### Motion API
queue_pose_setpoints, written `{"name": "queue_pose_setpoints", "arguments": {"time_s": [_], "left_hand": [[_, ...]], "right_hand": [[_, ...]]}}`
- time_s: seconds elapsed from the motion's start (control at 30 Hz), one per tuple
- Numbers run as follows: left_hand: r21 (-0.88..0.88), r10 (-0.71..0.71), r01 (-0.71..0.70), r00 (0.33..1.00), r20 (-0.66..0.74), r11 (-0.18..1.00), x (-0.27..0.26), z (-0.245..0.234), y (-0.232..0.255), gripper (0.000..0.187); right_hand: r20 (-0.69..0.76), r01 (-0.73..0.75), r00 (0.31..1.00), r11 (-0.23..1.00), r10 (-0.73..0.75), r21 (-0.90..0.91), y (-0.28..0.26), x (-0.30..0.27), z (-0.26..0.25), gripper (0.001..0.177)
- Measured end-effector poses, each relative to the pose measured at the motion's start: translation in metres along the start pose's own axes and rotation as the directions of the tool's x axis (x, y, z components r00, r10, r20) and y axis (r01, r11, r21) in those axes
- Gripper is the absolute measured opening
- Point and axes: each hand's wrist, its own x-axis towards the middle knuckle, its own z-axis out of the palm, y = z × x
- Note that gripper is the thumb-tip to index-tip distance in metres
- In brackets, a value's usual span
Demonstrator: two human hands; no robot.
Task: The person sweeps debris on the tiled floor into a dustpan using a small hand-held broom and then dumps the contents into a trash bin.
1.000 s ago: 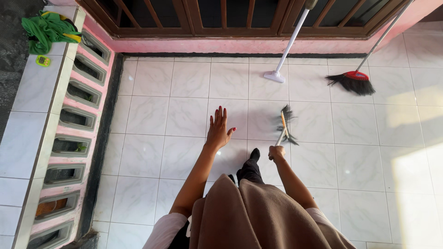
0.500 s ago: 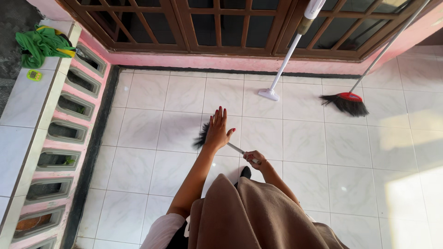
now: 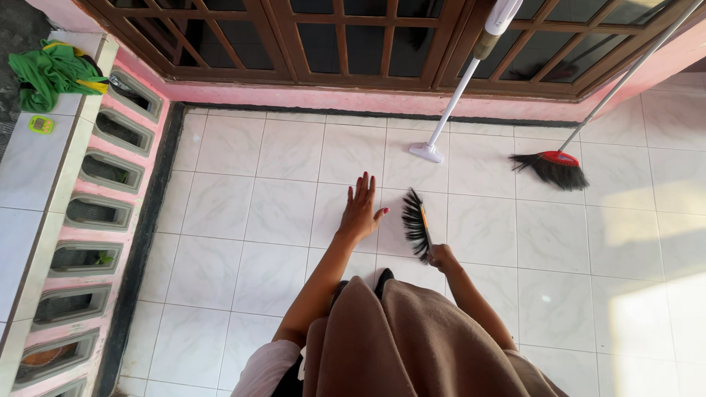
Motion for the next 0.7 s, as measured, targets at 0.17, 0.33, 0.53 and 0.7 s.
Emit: {"name": "queue_pose_setpoints", "arguments": {"time_s": [0.17,0.33,0.53,0.7], "left_hand": [[-0.065,0.105,-0.101,0.993,0.06,0.993,0.02,-0.002,0.028,0.095],[-0.057,0.123,-0.119,0.99,0.073,0.991,0.045,-0.007,0.013,0.095],[-0.001,0.131,-0.131,0.989,0.062,0.991,0.055,-0.024,-0.042,0.093],[-0.011,0.044,-0.044,0.999,-0.002,0.999,0.063,-0.04,-0.102,0.095]], "right_hand": [[0.107,-0.023,0.994,0.995,0.034,-0.099,-0.036,-0.035,0.078,0.02],[0.388,-0.026,0.919,0.974,-0.066,0.226,-0.063,-0.046,0.114,0.017],[0.5,-0.285,0.865,0.854,0.034,0.435,-0.072,0.011,0.105,0.011],[0.016,-0.06,0.998,0.961,0.067,-0.27,-0.051,0.022,0.03,0.016]]}}
